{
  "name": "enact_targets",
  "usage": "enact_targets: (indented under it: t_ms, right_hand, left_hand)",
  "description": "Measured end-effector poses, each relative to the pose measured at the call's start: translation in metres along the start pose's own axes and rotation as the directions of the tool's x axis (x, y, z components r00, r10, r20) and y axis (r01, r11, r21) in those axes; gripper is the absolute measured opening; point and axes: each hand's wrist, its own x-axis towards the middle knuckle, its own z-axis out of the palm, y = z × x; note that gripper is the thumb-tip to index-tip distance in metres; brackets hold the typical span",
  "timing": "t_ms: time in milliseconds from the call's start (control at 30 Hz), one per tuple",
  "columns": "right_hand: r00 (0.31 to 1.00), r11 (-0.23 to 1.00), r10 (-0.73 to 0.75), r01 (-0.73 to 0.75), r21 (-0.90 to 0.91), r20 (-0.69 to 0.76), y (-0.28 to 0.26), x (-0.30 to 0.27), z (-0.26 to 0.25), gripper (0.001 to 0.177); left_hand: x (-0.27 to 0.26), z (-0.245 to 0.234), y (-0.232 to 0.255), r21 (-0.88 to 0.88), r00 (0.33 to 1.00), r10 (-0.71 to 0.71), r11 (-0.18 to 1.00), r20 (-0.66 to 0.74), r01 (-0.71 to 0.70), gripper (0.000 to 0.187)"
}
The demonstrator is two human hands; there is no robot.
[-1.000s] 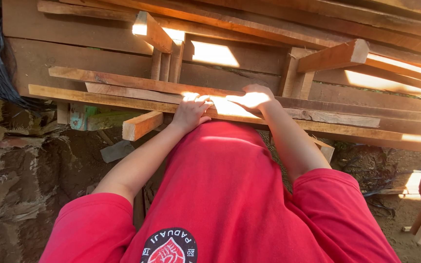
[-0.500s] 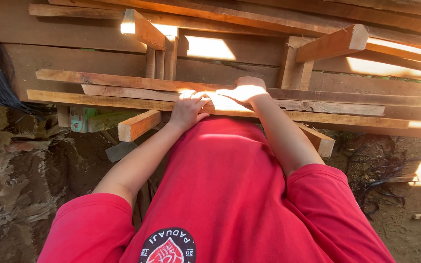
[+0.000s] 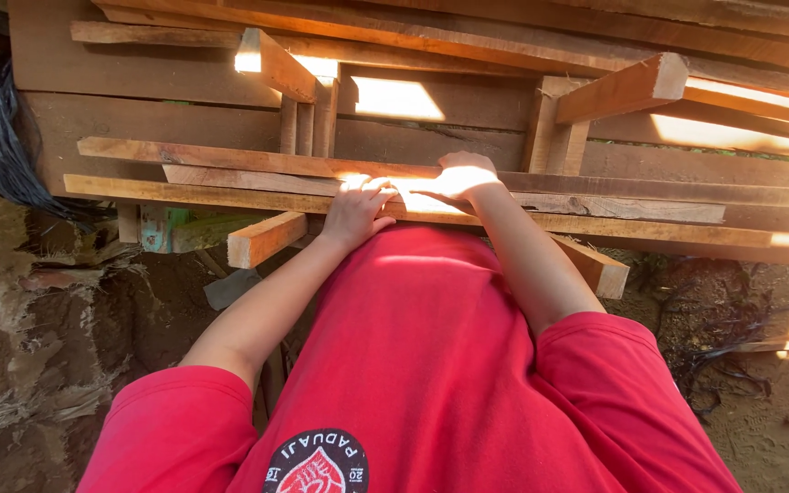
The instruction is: Sorting through a stack of wooden planks and moving selected pieces to a separate pile.
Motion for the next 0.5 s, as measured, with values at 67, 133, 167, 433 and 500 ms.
enact_targets:
  t_ms: [67, 133, 167, 433, 500]
  right_hand:
    - [0.999, 0.999, -0.013, 0.014, 0.037, -0.032, 0.013, 0.014, 0.012, 0.085]
    - [1.000, 0.999, 0.014, -0.013, 0.053, -0.025, 0.012, 0.017, 0.013, 0.082]
    - [0.999, 0.997, 0.036, -0.035, 0.070, -0.010, 0.011, 0.020, 0.014, 0.080]
    - [0.999, 0.993, 0.043, -0.039, 0.112, -0.028, 0.010, 0.016, 0.010, 0.082]
    - [0.998, 0.993, 0.052, -0.049, 0.106, -0.023, 0.008, 0.009, 0.004, 0.083]
  left_hand:
    - [-0.002, 0.009, -0.003, 0.003, 1.000, 0.008, 1.000, 0.000, -0.008, 0.058]
    - [-0.002, 0.016, -0.006, 0.003, 1.000, 0.015, 1.000, 0.001, -0.015, 0.058]
    - [-0.004, 0.019, -0.007, 0.004, 1.000, 0.016, 1.000, 0.009, -0.016, 0.058]
    - [0.011, -0.019, 0.011, -0.015, 0.999, -0.028, 1.000, -0.032, 0.027, 0.057]
    - [0.027, -0.031, 0.017, -0.032, 0.997, -0.049, 0.998, -0.061, 0.047, 0.054]
